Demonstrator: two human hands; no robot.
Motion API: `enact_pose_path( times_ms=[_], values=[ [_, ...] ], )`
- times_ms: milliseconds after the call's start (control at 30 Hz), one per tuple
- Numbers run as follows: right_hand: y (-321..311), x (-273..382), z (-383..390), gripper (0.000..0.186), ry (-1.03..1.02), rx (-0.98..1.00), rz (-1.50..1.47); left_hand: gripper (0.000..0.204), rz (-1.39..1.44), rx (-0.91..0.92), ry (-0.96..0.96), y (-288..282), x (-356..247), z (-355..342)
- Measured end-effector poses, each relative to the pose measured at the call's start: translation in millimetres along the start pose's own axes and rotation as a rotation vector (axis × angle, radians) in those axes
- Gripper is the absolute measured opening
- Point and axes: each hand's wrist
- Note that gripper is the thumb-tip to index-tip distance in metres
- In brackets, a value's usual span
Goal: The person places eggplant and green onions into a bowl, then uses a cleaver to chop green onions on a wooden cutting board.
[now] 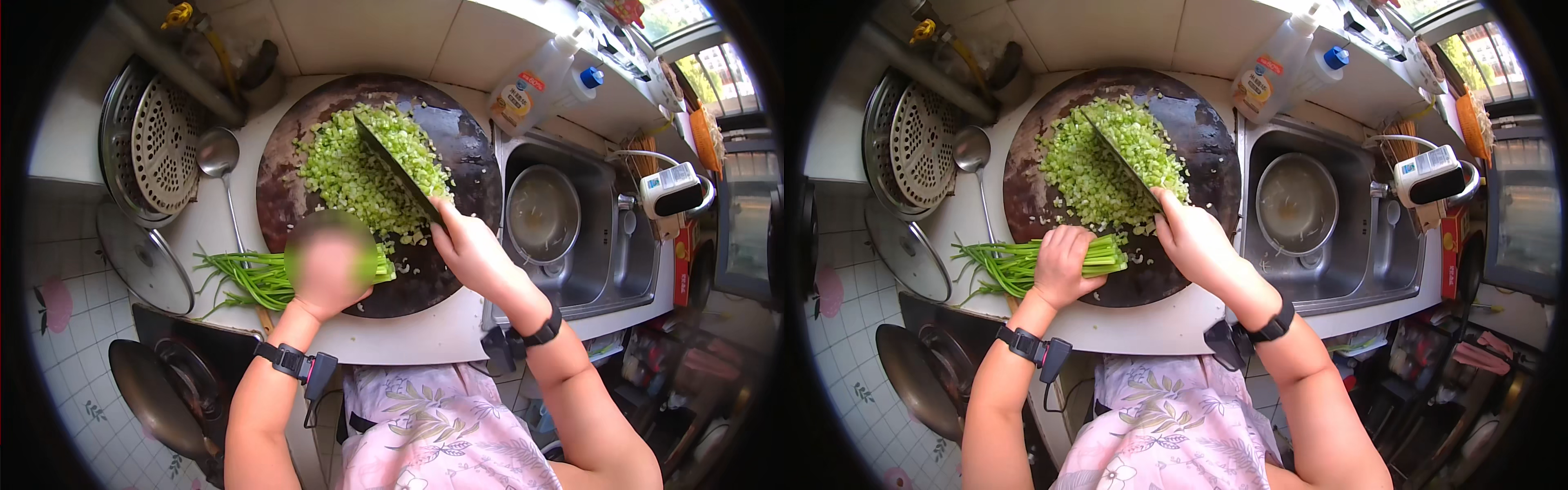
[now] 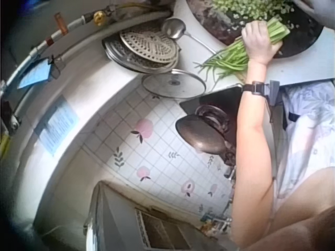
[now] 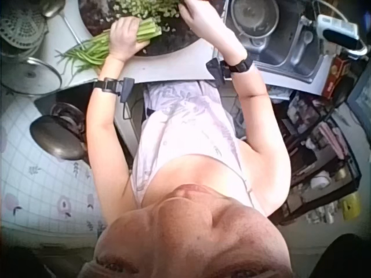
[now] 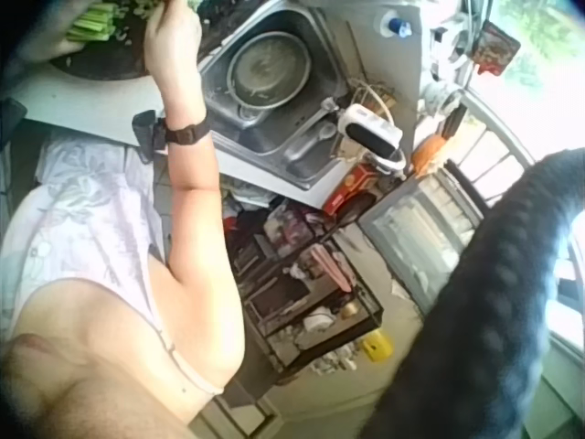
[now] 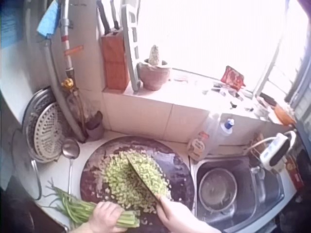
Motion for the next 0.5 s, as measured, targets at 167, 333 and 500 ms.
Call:
enact_pose_path(
  times_ms=[167, 333, 500],
  values=[
    [-10.1, -0.5, 3.2, 0.033, -0.048, -0.048, 0.003, 0.053, 0.002, -0.010, -0.005, -0.4, 1.6, -1.8],
    [-28.5, -10.7, -0.2, 0.034, 0.088, -0.163, -0.016, 0.051, 0.015, 0.012, -0.051, 1.9, 3.9, 2.4],
    [-13.3, -23.1, -16.0, 0.036, 0.040, -0.206, 0.059, 0.056, 0.007, 0.037, -0.072, 1.9, 5.8, 3.5]
  ],
)
Point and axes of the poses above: each hand's wrist, its own z-axis away from the middle knuckle, its own y-axis out of the palm, x = y × z, and after that the axes turned 2 degrees about -x, right-handed
